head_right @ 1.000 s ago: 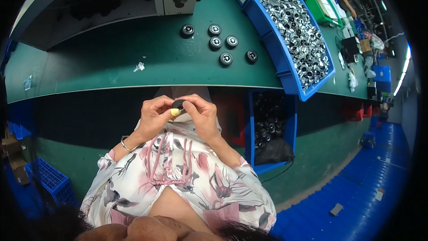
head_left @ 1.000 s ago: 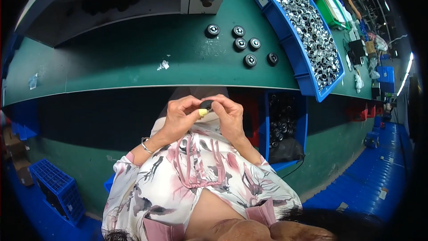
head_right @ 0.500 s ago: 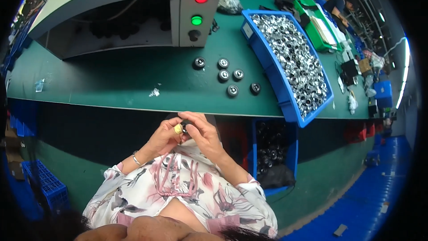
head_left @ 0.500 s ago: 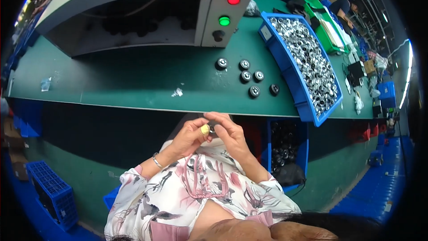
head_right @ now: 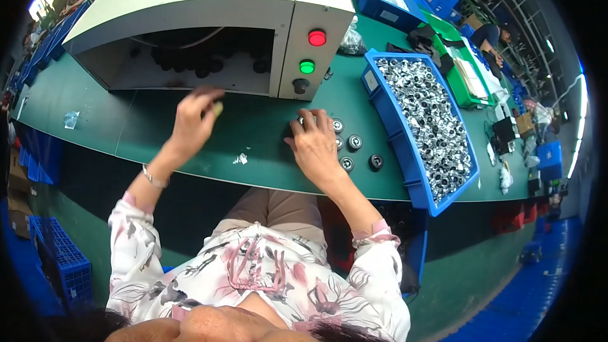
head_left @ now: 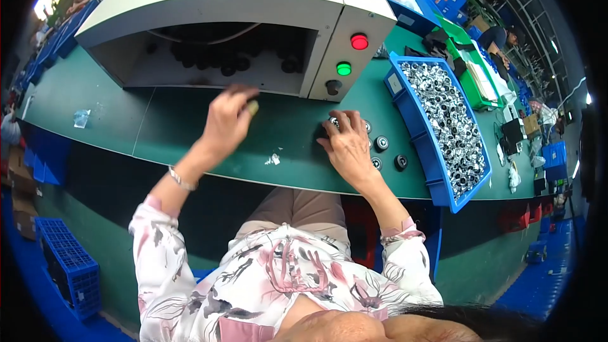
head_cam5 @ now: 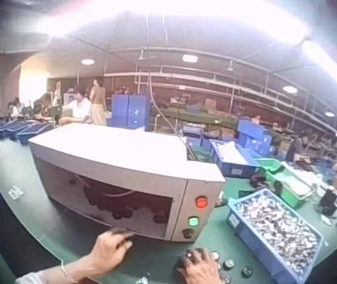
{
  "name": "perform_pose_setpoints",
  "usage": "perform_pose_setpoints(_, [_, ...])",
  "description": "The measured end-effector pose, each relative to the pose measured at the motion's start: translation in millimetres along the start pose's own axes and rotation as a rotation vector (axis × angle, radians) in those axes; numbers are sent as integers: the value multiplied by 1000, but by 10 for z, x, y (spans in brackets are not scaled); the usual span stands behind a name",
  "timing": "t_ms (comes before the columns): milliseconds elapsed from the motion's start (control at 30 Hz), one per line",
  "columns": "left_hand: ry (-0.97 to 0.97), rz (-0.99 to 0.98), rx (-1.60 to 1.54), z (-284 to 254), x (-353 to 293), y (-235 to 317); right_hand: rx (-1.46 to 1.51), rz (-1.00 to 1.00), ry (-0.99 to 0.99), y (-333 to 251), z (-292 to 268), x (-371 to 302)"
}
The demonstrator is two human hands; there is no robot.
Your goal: Manually assembling small plastic and metal components at a factory workbench.
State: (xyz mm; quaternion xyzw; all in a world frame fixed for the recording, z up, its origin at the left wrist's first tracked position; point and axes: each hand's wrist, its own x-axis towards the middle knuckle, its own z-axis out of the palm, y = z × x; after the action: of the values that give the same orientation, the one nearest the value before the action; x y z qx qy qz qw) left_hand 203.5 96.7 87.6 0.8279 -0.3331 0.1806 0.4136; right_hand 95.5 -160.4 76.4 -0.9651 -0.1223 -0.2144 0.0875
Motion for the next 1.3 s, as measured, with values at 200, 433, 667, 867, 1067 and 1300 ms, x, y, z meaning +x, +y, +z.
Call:
perform_pose_setpoints(200, [-132, 113, 492, 121, 559, -986, -43, 73, -41, 163, 106, -16])
perform_pose_setpoints(433, [-120, 66, 531, 188, 625, -1056, -120, 96, 34, 109, -68, -116])
perform_pose_setpoints(667, [-307, -437, -637, 126, 162, 58, 864, 299, 53, -328, -228, -251])
perform_pose_setpoints(867, [-206, -443, -971, 355, -669, 843, 1346, 374, 161, -590, -81, -475])
perform_pose_setpoints(1067, [-126, -579, -1108, 511, -1186, 1110, 1338, 410, 75, -649, -87, -869])
perform_pose_setpoints(1300, [-261, -827, -1124, 564, -1526, 1197, 1280, 500, -67, -701, 94, -1396])
